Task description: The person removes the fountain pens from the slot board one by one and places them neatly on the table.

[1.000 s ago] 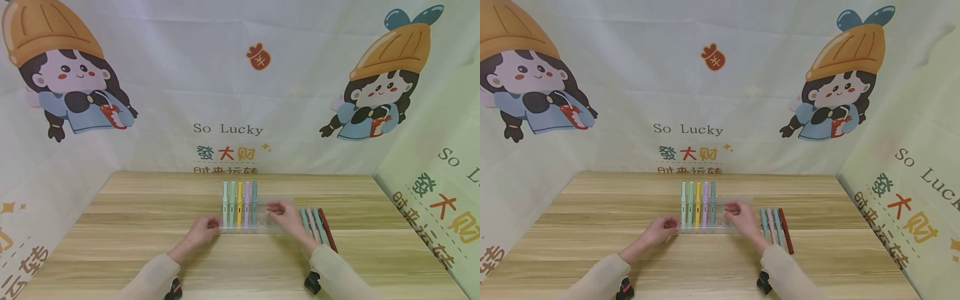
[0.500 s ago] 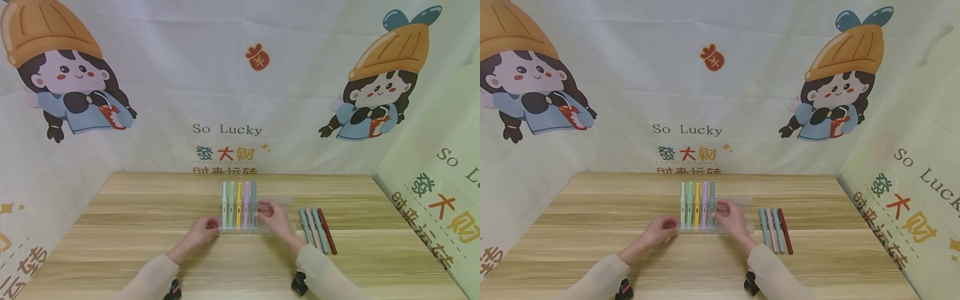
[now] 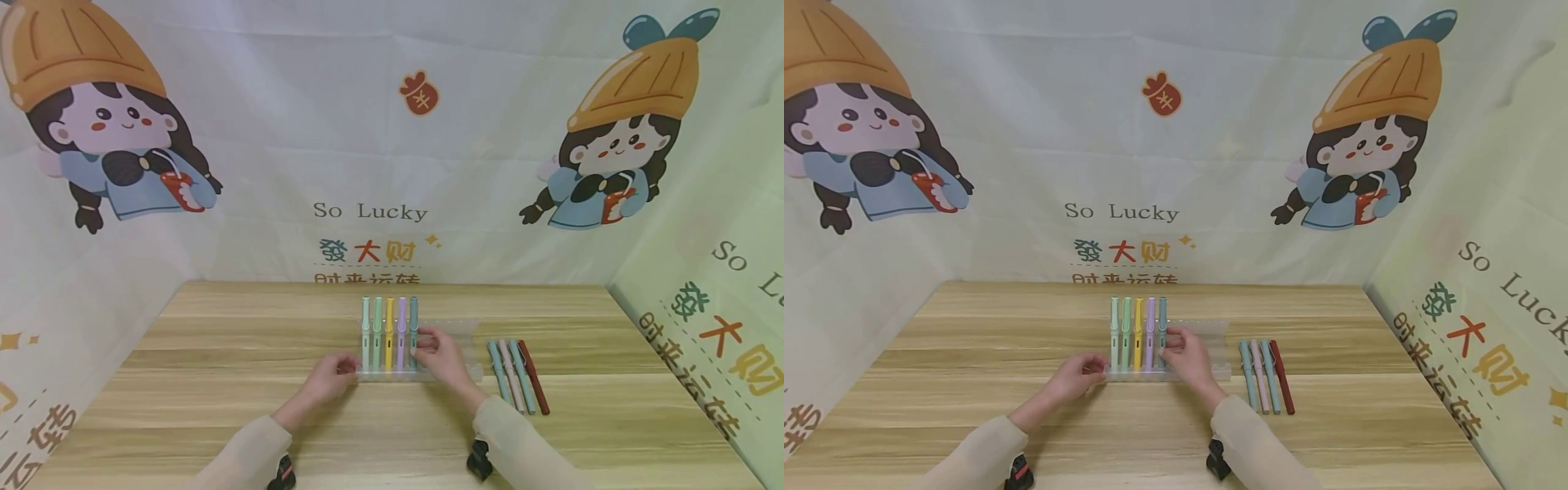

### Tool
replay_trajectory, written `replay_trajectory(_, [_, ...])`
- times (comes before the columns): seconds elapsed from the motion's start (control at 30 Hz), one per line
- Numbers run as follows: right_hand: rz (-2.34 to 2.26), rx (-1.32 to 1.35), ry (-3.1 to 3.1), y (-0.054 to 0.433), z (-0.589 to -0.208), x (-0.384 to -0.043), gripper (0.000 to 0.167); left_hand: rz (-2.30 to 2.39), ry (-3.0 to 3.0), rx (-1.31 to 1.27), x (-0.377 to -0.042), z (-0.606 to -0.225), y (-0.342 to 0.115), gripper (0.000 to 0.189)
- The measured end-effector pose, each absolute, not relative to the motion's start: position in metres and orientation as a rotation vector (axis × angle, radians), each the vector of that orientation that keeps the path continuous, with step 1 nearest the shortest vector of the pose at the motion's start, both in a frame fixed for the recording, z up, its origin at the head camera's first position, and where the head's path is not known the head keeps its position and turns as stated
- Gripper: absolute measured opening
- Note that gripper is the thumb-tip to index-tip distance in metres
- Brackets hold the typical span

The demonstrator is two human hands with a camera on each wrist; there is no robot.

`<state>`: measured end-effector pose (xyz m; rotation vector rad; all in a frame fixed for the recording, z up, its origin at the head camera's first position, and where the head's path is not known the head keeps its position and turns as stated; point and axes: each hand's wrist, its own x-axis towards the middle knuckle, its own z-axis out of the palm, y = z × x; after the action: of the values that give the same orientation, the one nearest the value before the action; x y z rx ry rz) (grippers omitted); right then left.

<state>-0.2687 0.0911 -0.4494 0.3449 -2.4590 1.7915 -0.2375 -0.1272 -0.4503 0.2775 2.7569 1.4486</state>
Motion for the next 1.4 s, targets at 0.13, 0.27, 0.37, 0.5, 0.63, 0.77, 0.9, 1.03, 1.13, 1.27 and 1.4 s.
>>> replay_trajectory(0.13, [1.771,0.35,-2.467,0.089,-0.444,-0.266,0.036,1.456,2.751,0.273,-0.238,-0.45,-0.127,0.015])
replay_trajectory(0.27, [1.758,0.338,-2.479,0.09,-0.448,-0.269,0.038,1.466,2.755,0.267,-0.239,-0.451,-0.126,0.014])
replay_trajectory(0.37, [1.767,0.328,-2.469,0.089,-0.448,-0.27,0.039,1.467,2.754,0.265,-0.239,-0.451,-0.127,0.014])
replay_trajectory(0.5, [1.777,0.324,-2.431,0.088,-0.443,-0.269,0.038,1.471,2.743,0.263,-0.239,-0.451,-0.127,0.015])
replay_trajectory(0.63, [1.759,0.326,-2.41,0.088,-0.436,-0.267,0.036,1.469,2.739,0.262,-0.238,-0.451,-0.127,0.015])
replay_trajectory(0.77, [1.744,0.306,-2.426,0.089,-0.431,-0.266,0.037,1.463,2.745,0.266,-0.238,-0.45,-0.127,0.016])
replay_trajectory(0.9, [1.731,0.276,-2.447,0.093,-0.43,-0.266,0.037,1.459,2.749,0.279,-0.238,-0.45,-0.128,0.016])
replay_trajectory(1.03, [1.706,0.277,-2.447,0.099,-0.431,-0.266,0.036,1.449,2.748,0.275,-0.239,-0.451,-0.128,0.016])
replay_trajectory(1.13, [1.696,0.292,-2.445,0.104,-0.431,-0.265,0.036,1.447,2.745,0.264,-0.24,-0.452,-0.128,0.016])
replay_trajectory(1.27, [1.702,0.288,-2.46,0.112,-0.431,-0.264,0.037,1.443,2.749,0.269,-0.24,-0.452,-0.128,0.017])
replay_trajectory(1.4, [1.711,0.271,-2.478,0.121,-0.43,-0.261,0.039,1.433,2.761,0.294,-0.239,-0.451,-0.128,0.016])
